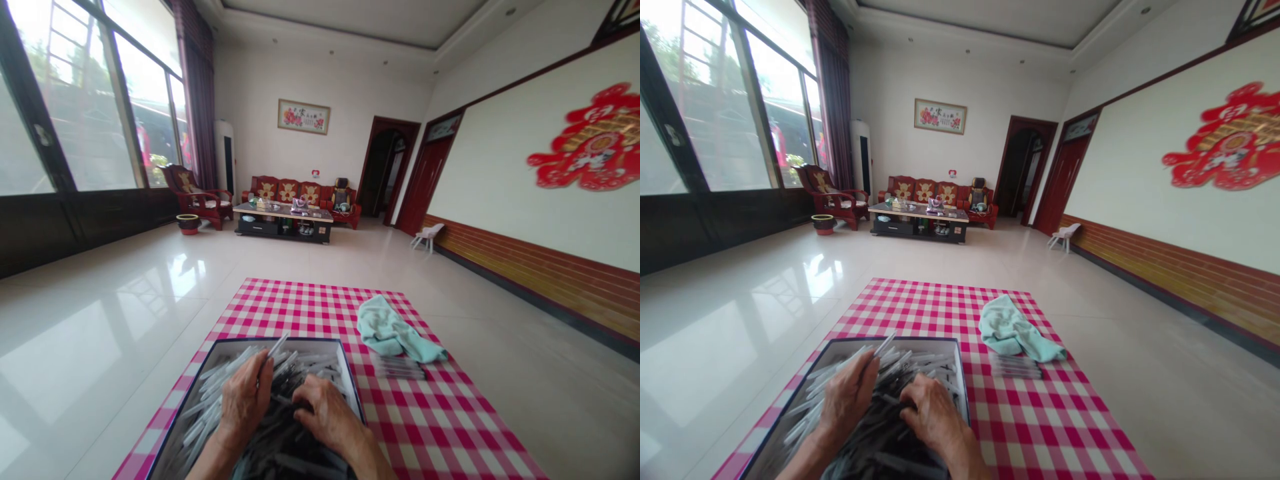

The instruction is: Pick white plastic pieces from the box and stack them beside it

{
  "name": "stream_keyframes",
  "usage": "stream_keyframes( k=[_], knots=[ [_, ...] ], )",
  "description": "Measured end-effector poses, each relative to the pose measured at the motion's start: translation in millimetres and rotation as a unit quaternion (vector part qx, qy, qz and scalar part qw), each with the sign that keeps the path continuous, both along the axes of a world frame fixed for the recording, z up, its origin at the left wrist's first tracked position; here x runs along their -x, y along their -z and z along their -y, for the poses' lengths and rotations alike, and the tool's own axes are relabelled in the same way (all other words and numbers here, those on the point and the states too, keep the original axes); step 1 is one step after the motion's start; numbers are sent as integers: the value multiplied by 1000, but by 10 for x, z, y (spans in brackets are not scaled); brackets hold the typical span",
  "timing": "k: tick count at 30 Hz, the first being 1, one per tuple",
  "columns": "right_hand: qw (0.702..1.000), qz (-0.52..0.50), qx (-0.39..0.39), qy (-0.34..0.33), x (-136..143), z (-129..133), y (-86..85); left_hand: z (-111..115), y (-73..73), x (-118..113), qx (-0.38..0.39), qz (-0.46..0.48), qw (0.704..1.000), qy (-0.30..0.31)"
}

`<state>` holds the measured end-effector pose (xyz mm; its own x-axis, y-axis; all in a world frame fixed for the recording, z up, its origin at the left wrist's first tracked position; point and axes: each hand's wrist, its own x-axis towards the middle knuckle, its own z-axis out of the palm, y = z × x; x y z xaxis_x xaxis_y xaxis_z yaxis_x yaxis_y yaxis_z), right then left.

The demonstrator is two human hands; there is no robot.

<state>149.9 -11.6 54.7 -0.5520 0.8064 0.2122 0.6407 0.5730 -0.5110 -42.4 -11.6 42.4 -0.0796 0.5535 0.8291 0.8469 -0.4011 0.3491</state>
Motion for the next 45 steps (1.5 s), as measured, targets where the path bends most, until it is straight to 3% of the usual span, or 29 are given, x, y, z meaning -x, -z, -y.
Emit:
stream_keyframes(
  k=[14, 22, 31, 39, 45],
  knots=[
    [1000, 17, -24, -11, 77, -300, 39, -42, 64, 27, 19, -7, 1000, 14],
    [999, 29, -3, -35, 40, -434, 19, -81, 119, 23, -14, -38, 999, -19],
    [999, 30, 21, -12, -121, -330, 56, -33, 122, -30, -14, -93, 995, 20],
    [999, 21, 25, 18, -426, -133, -135, -21, 120, -29, -17, -86, 996, 36],
    [995, 76, 59, 12, -706, 87, -279, -16, 106, -34, -15, -78, 996, 43]
  ],
)
